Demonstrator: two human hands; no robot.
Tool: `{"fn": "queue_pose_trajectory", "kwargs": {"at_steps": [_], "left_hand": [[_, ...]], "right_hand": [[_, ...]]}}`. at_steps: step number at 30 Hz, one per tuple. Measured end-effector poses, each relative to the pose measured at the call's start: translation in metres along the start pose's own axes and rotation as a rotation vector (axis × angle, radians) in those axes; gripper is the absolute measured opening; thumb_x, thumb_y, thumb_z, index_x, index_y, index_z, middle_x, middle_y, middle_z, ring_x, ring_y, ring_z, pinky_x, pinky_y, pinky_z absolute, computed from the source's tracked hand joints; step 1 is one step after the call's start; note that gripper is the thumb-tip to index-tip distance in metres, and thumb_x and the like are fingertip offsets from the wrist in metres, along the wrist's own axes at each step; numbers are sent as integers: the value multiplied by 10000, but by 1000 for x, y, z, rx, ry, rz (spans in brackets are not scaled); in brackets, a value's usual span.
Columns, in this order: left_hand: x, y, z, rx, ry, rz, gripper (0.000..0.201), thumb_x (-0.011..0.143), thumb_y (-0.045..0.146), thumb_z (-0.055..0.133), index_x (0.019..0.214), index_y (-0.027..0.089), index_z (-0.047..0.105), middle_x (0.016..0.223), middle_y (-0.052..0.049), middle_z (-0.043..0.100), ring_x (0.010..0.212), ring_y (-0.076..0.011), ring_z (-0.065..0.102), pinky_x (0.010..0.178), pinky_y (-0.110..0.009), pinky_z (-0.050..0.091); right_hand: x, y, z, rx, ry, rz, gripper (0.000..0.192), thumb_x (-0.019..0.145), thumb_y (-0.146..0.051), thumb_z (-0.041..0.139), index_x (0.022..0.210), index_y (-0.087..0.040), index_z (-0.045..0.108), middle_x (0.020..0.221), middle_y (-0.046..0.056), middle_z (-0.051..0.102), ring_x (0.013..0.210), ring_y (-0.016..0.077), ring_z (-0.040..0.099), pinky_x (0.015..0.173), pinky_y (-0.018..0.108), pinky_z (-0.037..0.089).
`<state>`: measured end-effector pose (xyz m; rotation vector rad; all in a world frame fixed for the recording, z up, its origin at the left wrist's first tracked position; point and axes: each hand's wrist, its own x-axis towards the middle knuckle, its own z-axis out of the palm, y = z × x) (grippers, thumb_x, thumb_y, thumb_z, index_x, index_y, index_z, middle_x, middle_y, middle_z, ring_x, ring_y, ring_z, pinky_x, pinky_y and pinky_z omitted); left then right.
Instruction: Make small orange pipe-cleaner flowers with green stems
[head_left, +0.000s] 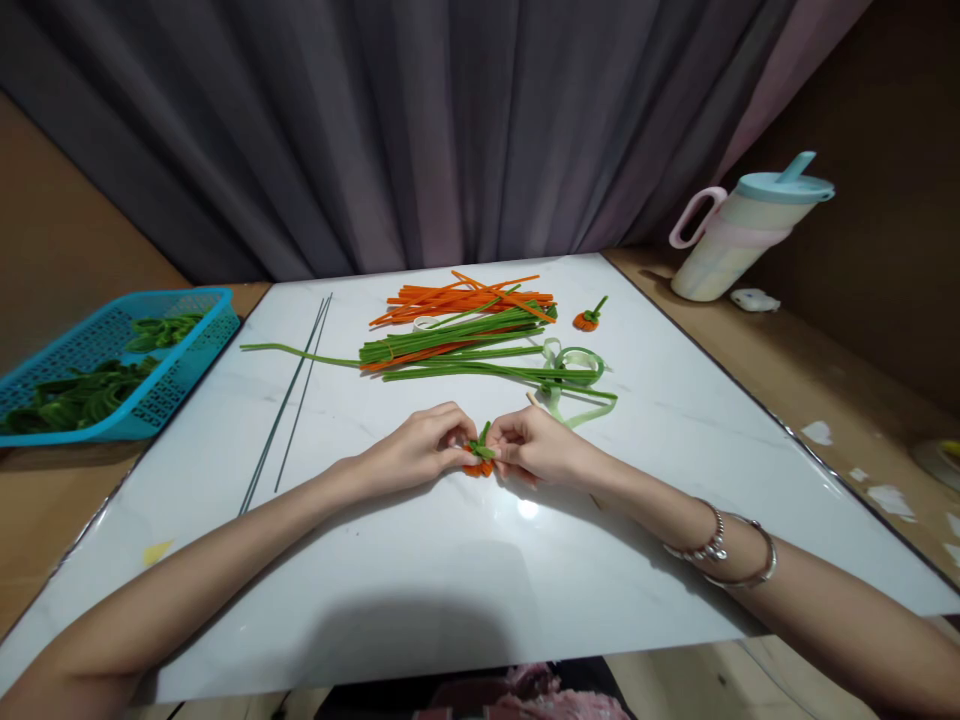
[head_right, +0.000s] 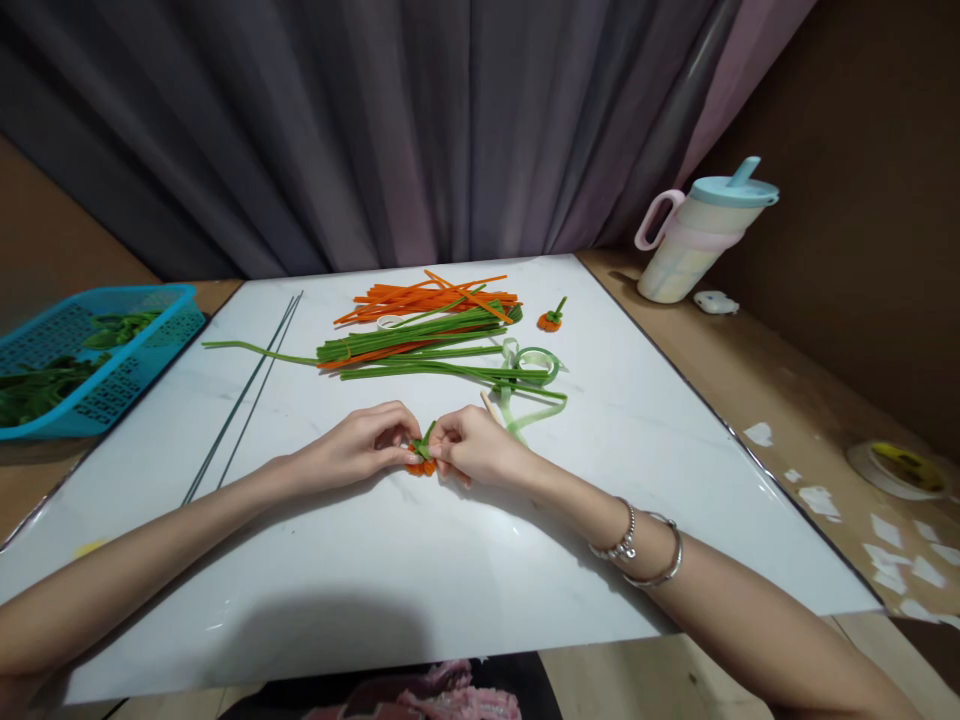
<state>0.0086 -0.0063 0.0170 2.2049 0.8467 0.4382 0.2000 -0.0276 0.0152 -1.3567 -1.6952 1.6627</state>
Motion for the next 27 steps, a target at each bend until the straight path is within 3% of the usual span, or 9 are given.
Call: {"fn": "queue_pose_trajectory", "kwargs": {"at_steps": [20,27], "left_hand": [[-6,-5,17,67,174,37,52,814,105,576,796,152,585,758,4,582,647,-98,501,609,-209,394],[-5,-4,14,-19,143,-45,16,806,141,587,811,156,586,776,-1,575,686,-109,511,641,-227,398]], "right_hand": [[-2,-2,4,229,7,154,143,664,-55,470,550,-136,502,408,-28,548,274,47,421,265,147,261],[-2,-1,5,219,1,101,159,703,-50,446,584,-136,507,424,-32,546,281,51,439,284,144,309]]}}
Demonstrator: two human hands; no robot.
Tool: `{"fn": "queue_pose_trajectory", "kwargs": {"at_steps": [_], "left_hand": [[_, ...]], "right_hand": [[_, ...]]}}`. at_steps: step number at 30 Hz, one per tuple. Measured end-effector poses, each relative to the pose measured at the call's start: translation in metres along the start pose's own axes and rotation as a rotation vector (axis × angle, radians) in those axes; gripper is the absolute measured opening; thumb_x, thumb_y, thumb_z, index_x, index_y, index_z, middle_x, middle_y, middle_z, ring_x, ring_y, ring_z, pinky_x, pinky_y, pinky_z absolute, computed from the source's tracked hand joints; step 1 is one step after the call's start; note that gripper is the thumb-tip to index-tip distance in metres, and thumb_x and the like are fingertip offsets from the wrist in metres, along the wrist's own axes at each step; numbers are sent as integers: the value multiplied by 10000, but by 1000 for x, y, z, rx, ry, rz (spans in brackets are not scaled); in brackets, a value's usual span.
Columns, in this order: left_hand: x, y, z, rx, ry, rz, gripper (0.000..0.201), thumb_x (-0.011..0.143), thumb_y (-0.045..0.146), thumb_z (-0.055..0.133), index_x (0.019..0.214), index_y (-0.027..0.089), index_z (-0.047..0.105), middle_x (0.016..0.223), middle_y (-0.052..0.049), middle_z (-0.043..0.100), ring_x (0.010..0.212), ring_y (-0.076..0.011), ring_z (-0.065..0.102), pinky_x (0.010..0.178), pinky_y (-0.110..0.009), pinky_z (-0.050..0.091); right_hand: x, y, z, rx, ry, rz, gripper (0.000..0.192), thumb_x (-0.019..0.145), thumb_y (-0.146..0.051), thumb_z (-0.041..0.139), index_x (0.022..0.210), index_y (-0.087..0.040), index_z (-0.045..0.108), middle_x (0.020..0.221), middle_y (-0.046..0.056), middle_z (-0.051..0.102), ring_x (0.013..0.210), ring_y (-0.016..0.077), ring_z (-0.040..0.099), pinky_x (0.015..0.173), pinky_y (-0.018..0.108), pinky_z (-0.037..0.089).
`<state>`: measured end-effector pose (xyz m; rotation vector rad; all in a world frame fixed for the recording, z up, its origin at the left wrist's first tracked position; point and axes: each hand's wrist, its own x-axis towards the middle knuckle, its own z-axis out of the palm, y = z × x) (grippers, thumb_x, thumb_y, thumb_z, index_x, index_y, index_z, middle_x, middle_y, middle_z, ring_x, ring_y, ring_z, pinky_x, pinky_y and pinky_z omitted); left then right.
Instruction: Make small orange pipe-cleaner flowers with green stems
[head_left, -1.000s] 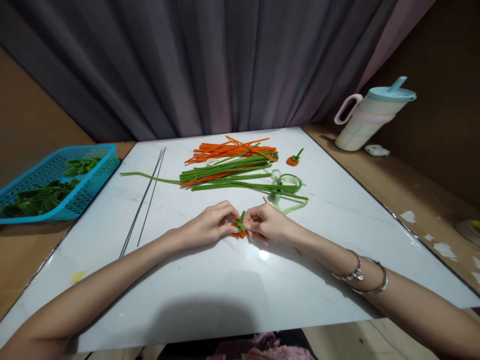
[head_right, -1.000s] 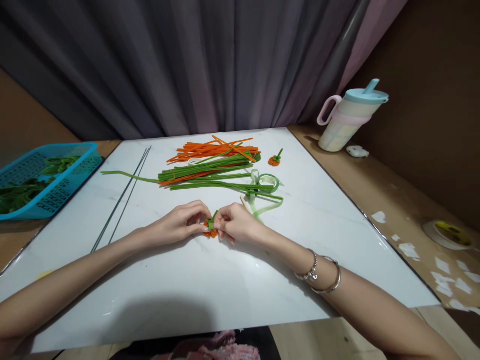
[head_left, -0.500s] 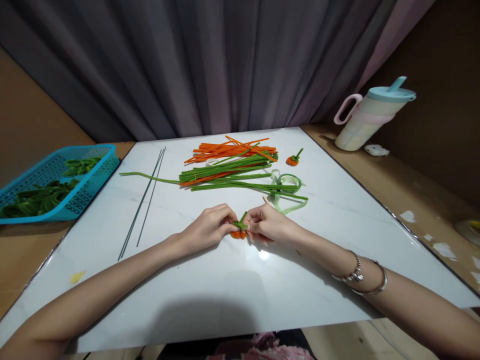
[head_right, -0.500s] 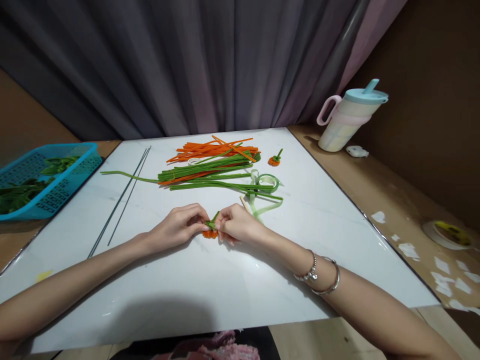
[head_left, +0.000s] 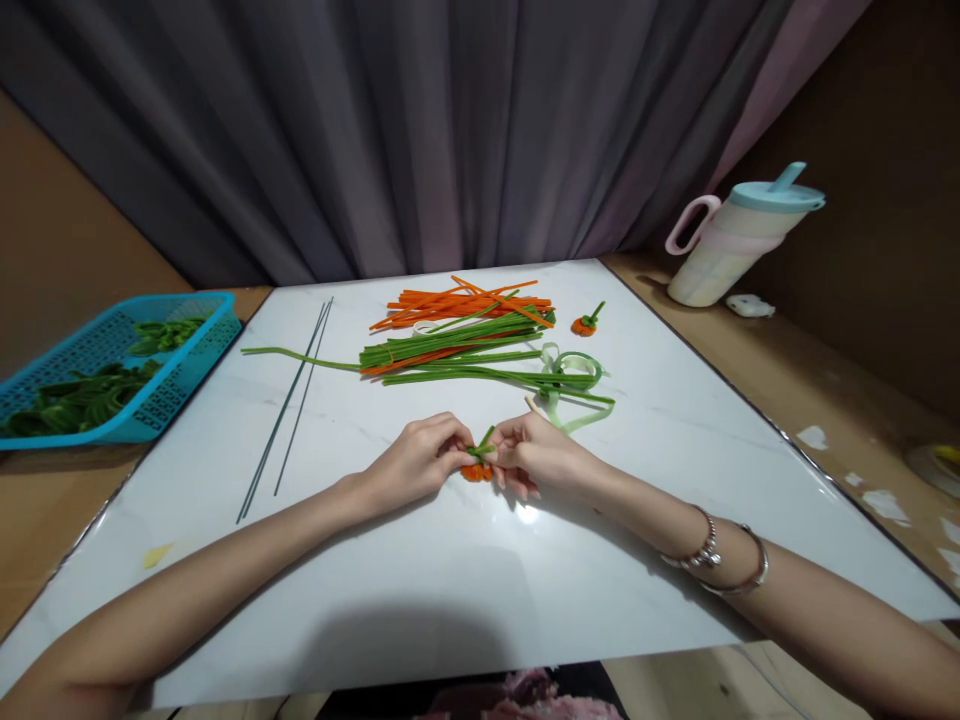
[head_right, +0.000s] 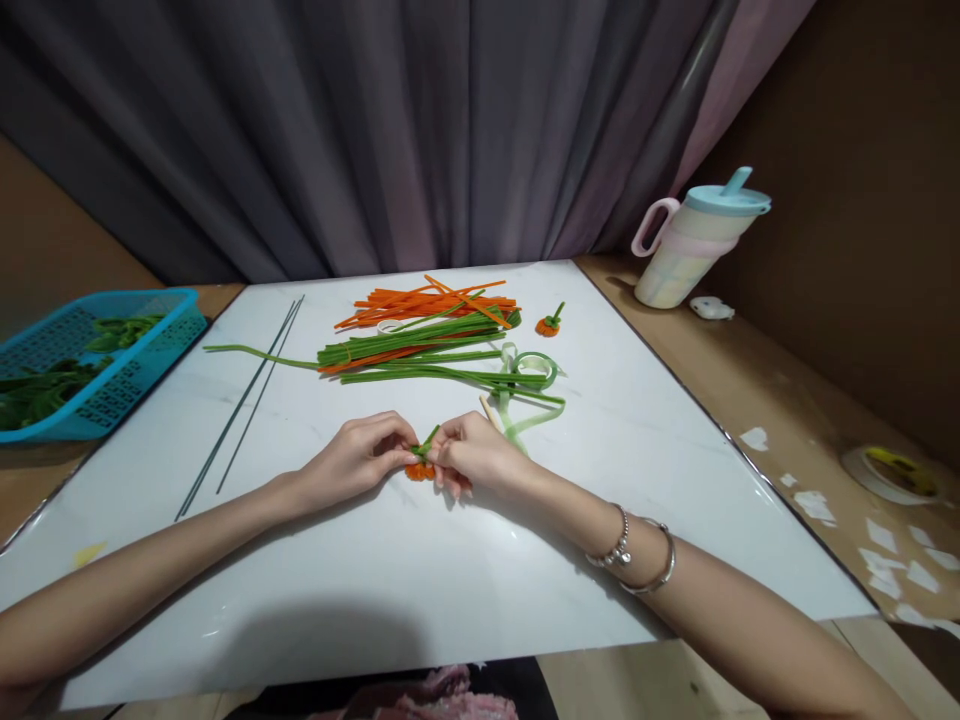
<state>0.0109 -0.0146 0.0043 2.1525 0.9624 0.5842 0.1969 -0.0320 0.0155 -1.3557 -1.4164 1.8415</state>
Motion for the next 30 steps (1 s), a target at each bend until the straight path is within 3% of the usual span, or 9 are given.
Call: {"fn": "queue_pose_trajectory", "kwargs": {"at_steps": [2,5,10,17,22,26,28,30], "left_hand": [[2,1,-4,-131,-36,-80,163,763,208,660,895,162,577,858,-19,586,762,-128,528,660,-236,403],[6,1,-9,-491,-94,-206,355,757,322,686,1043,169,541,1040,-66,575,908,-156,546,730,-255,428],[5,1,-2,-1036,-214,-321,388,813,430,616,1047,128,545,937,-104,633,802,-179,630,692,-303,497],[4,-1,8,-1113,-179,-332,347,787,380,668,972,101,578,850,-117,675,723,-186,671,625,-275,524],[7,-6,3,-1139,-209,-349,317,821,371,628,974,98,582,895,-142,682,653,-164,661,569,-253,510],[11,-13,-3,-1181,-335,-345,284,825,342,627,966,98,588,874,-144,692,658,-149,656,602,-234,495],[11,-15,-6,-1180,-422,-327,281,840,337,609,995,103,589,894,-149,694,667,-144,653,618,-233,485],[11,-16,-8,-1168,-485,-302,284,853,340,590,1022,112,587,910,-149,693,676,-150,653,618,-240,474]], "right_hand": [[-3,-3,-1,-69,10,-60,158,730,-64,464,598,-142,503,431,-43,538,281,50,435,286,143,311],[-8,-9,-4,-141,21,-159,157,782,-125,488,627,-148,501,453,-48,535,287,48,435,295,144,318],[-12,-11,-6,-214,35,-296,157,817,-208,493,668,-158,495,476,-49,534,309,53,450,328,152,339],[-8,-9,-7,-308,-17,-257,227,851,-385,481,752,-180,471,511,-50,527,331,80,456,339,186,350],[-27,-29,-53,-817,237,-328,265,904,-416,407,840,-180,508,567,-15,550,471,111,528,446,201,379],[-50,-37,-79,-1146,338,-120,324,900,-407,403,674,-186,477,491,-17,489,426,112,454,443,224,324],[-54,-31,-74,-1194,287,-105,345,909,-400,379,654,-188,473,521,-4,500,453,117,452,453,228,311],[-51,-23,-61,-1233,317,-151,323,914,-377,367,672,-188,470,549,-1,498,480,121,440,463,231,299]]}}
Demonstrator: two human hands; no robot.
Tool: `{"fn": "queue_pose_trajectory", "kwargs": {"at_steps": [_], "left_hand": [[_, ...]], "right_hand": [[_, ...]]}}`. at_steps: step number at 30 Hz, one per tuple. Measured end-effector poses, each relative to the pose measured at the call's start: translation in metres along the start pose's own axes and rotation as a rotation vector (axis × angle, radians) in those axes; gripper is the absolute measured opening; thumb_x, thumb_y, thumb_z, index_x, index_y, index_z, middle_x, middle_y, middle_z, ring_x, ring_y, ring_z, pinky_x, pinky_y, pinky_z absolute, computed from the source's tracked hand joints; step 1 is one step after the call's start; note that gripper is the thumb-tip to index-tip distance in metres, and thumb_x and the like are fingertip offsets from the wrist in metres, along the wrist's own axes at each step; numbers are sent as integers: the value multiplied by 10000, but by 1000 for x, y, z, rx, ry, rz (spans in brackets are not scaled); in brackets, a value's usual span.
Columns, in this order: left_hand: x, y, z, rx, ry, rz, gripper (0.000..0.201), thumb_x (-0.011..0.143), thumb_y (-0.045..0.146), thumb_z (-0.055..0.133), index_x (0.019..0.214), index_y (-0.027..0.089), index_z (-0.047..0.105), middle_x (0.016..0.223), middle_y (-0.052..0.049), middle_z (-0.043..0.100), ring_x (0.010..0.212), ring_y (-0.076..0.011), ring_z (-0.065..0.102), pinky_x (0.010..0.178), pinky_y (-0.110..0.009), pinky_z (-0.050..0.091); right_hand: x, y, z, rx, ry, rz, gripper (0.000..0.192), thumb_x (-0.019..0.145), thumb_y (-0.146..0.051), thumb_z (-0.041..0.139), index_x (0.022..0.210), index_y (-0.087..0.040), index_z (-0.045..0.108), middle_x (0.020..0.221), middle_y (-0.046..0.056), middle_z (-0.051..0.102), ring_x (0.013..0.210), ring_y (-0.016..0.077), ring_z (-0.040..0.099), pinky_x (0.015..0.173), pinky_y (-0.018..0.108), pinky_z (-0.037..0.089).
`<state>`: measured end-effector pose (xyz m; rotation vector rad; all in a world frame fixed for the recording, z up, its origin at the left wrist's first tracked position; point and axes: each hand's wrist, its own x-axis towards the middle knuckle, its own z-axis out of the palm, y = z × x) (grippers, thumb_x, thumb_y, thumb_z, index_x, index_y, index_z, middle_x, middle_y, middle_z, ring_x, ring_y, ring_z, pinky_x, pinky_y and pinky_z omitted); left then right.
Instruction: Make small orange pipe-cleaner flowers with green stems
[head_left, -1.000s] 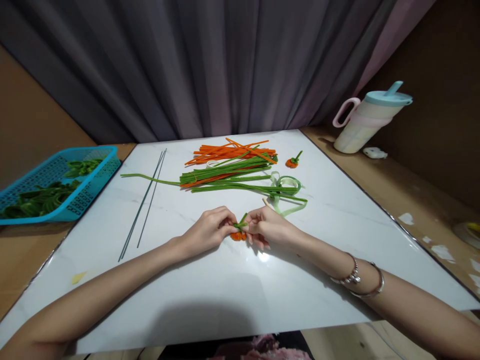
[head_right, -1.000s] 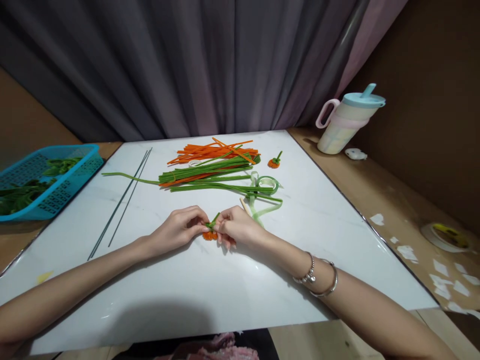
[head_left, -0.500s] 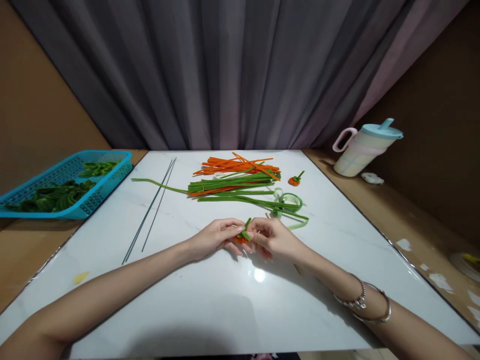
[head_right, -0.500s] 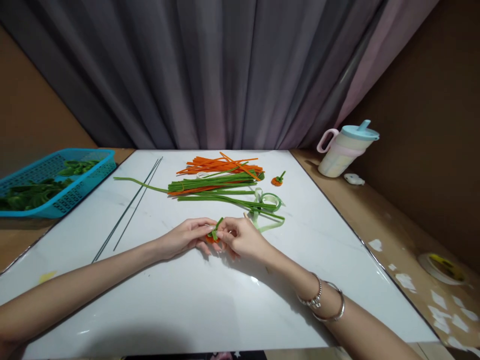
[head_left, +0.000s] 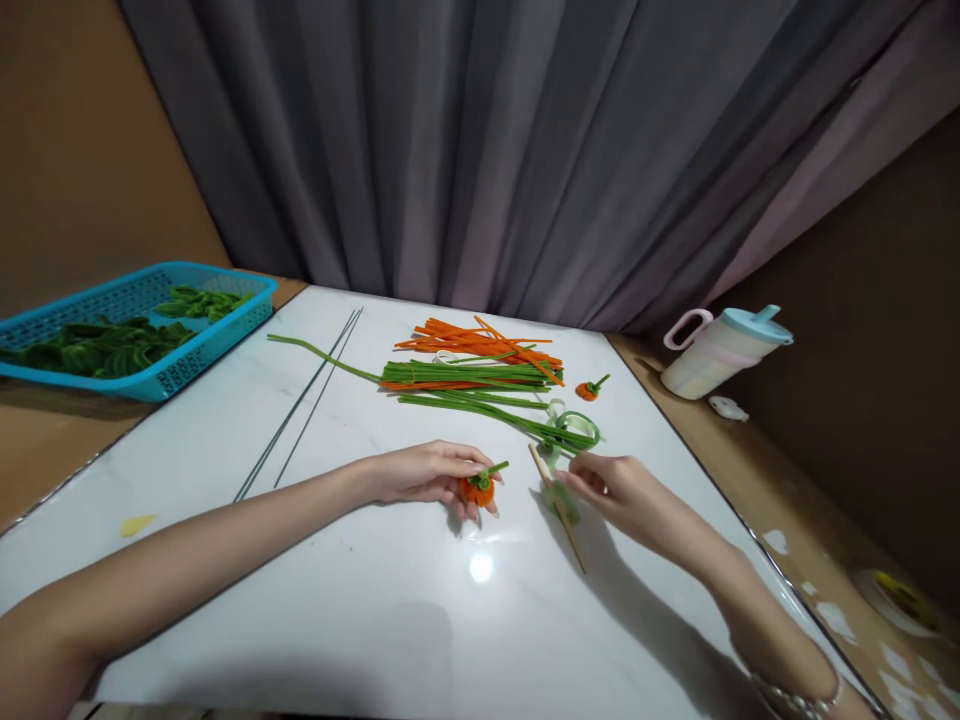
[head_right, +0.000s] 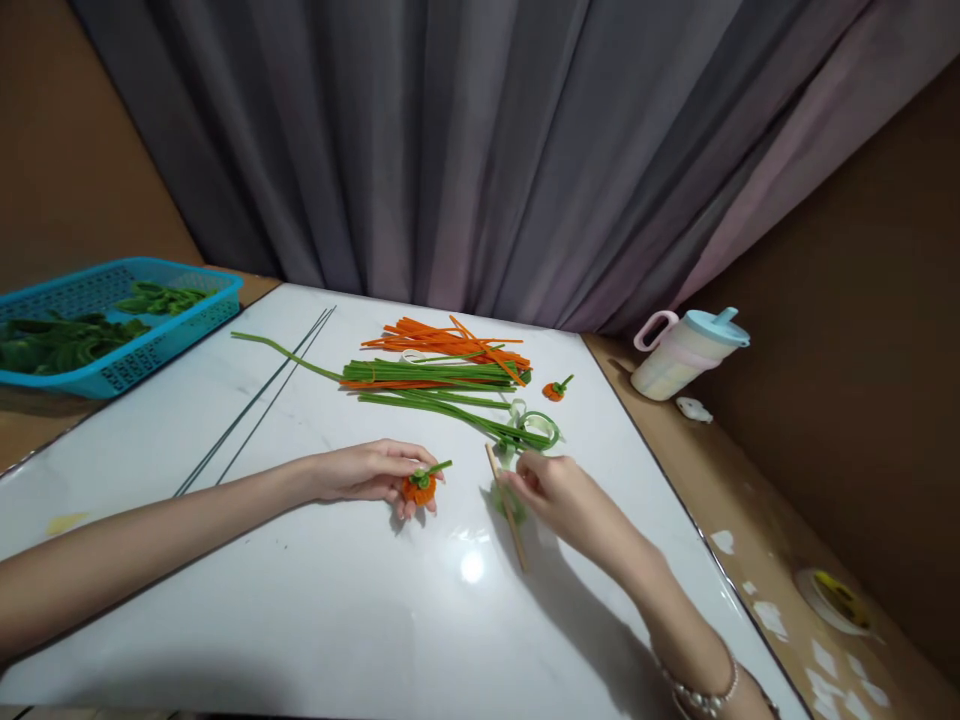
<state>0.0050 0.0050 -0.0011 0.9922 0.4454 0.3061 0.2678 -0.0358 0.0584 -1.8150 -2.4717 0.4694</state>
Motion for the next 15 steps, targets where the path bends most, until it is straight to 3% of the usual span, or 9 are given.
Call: {"fn": "queue_pose_trajectory", "kwargs": {"at_steps": [2,6,11,15], "left_hand": [[-1,1,0,10,-26,1,286,856,345,585,1030,117,586,907,-143,692,676,-154,651,622,-250,468],[-2,2,1,4,-12,-4,286,852,352,591,1018,118,587,885,-129,696,668,-145,643,649,-257,465],[-2,1,3,18,-6,19,245,868,335,565,993,126,583,898,-125,695,698,-148,644,615,-248,445],[-1,0,3,-12,-10,57,209,863,305,571,981,133,584,925,-122,693,709,-146,644,590,-243,431]], "right_hand": [[5,-10,14,-52,42,6,243,903,-327,398,718,-185,467,596,3,518,504,119,441,483,231,295],[24,-19,31,-158,-19,35,53,829,-151,435,806,-176,477,685,18,557,530,117,459,471,228,252],[33,-6,29,-27,1,70,316,746,-95,479,1058,-143,468,780,36,611,598,138,546,515,222,346],[26,8,11,56,118,-36,254,801,-123,428,1022,-144,549,824,61,638,619,152,589,574,251,434]]}}
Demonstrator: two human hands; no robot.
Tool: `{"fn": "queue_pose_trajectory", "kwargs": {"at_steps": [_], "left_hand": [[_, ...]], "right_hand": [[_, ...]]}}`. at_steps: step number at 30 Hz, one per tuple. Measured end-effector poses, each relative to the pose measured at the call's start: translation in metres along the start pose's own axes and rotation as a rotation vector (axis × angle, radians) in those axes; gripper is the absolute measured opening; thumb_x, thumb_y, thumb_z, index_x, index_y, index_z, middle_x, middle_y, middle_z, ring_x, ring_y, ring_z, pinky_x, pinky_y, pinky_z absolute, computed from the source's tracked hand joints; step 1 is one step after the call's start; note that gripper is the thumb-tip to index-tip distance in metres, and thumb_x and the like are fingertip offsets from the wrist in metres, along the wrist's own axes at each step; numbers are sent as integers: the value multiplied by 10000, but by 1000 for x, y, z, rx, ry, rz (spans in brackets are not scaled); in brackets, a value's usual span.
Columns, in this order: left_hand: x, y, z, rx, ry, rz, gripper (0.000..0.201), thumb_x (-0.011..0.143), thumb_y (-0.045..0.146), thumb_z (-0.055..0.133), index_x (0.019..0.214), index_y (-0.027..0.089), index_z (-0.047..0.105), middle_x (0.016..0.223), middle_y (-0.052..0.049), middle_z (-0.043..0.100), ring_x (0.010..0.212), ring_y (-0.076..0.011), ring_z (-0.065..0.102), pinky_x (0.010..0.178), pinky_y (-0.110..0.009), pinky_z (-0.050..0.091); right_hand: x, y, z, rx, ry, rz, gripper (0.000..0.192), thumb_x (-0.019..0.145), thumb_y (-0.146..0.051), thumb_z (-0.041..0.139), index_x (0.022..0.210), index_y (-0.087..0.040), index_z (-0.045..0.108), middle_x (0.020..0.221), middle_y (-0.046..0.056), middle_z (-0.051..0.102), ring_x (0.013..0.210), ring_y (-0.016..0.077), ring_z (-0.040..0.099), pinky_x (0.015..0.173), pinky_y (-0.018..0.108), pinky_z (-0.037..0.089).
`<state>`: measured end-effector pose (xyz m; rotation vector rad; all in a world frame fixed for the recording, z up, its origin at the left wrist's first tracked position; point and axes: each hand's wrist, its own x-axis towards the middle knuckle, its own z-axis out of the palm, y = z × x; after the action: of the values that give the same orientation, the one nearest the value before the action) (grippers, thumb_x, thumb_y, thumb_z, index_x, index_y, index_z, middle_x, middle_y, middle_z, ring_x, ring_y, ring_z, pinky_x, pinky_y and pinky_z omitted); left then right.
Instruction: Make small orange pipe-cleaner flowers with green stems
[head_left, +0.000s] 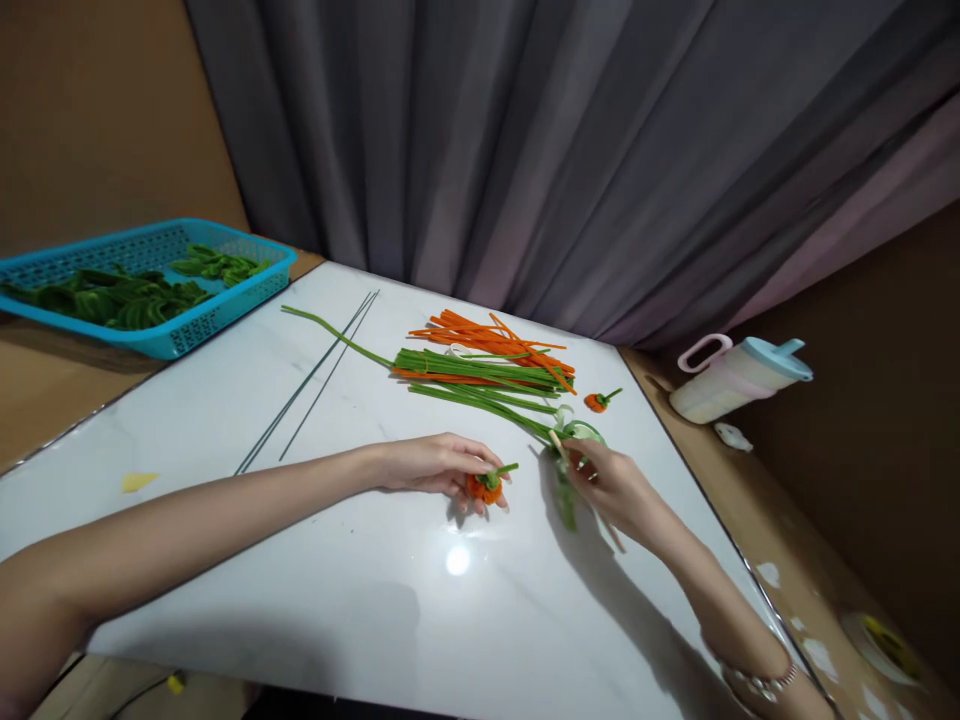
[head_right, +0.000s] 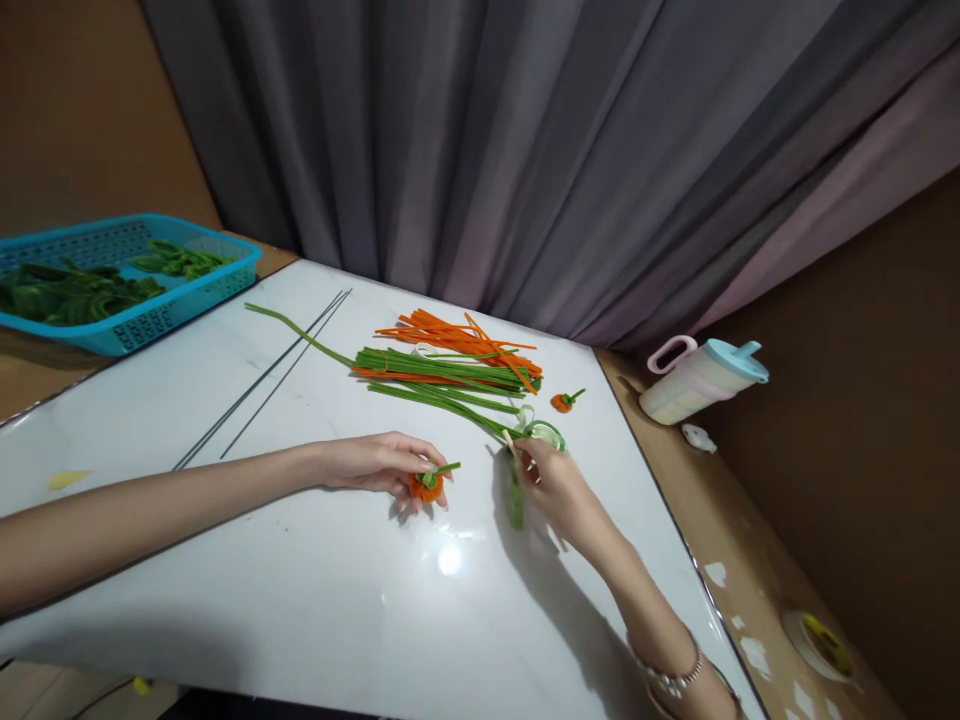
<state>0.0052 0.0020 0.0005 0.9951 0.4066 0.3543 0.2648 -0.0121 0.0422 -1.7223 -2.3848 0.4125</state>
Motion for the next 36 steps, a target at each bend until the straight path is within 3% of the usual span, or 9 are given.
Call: {"fn": "queue_pose_trajectory", "kwargs": {"at_steps": [5,6,8,9,11,13,18,25,36], "left_hand": [[0,-1,-1,10,-7,16,199,862,294,573,975,132,601,958,-119,681,720,-133,638,561,-224,423],[0,-1,-1,16,0,22,209,855,300,585,978,132,602,964,-117,679,717,-129,635,553,-221,421],[0,-2,1,34,29,38,238,834,317,615,984,132,603,959,-109,675,692,-119,626,538,-216,418],[1,-3,2,51,50,48,256,823,327,628,984,129,603,938,-103,675,671,-115,620,526,-214,415],[2,-4,4,106,89,71,289,812,352,635,983,121,600,863,-90,673,624,-112,607,490,-209,406],[2,-5,7,174,105,84,303,822,375,616,979,117,596,808,-82,668,592,-114,601,455,-201,395],[2,-7,10,256,105,82,305,838,397,586,973,124,578,805,-93,677,560,-114,608,428,-187,399],[4,-12,9,245,170,83,355,810,446,607,955,125,555,646,-36,641,456,-106,584,409,-189,409],[4,-13,16,233,268,72,343,779,448,638,853,160,467,527,10,612,410,-116,574,436,-219,453]], "right_hand": [[-16,-6,-39,-169,419,-81,243,898,-270,414,892,-168,634,806,96,658,691,197,630,612,280,455],[-19,-9,-44,-179,419,-123,238,900,-288,433,902,-174,642,810,94,664,691,198,634,612,280,460],[-25,-18,-47,-137,307,-262,222,903,-267,448,917,-180,652,842,89,676,716,189,642,646,275,478],[-28,-23,-46,-116,173,-329,238,910,-216,421,966,-185,650,891,90,676,751,180,645,670,268,485],[-32,-31,-41,-118,-68,-412,338,889,-95,368,1075,-207,628,917,82,667,737,154,639,645,246,482],[-35,-38,-36,-199,-183,-439,487,817,2,359,1194,-223,569,875,67,661,659,141,617,592,242,463],[-37,-55,-29,-399,-275,-457,763,614,103,349,1336,-134,406,778,56,642,559,152,564,496,247,380],[-25,-56,-5,-132,-313,-401,443,796,-1,415,1208,-140,503,661,24,587,457,87,463,472,211,315],[-23,-62,1,-84,-344,-319,280,838,-46,414,1049,-142,573,542,-18,501,411,76,373,454,227,241]]}}
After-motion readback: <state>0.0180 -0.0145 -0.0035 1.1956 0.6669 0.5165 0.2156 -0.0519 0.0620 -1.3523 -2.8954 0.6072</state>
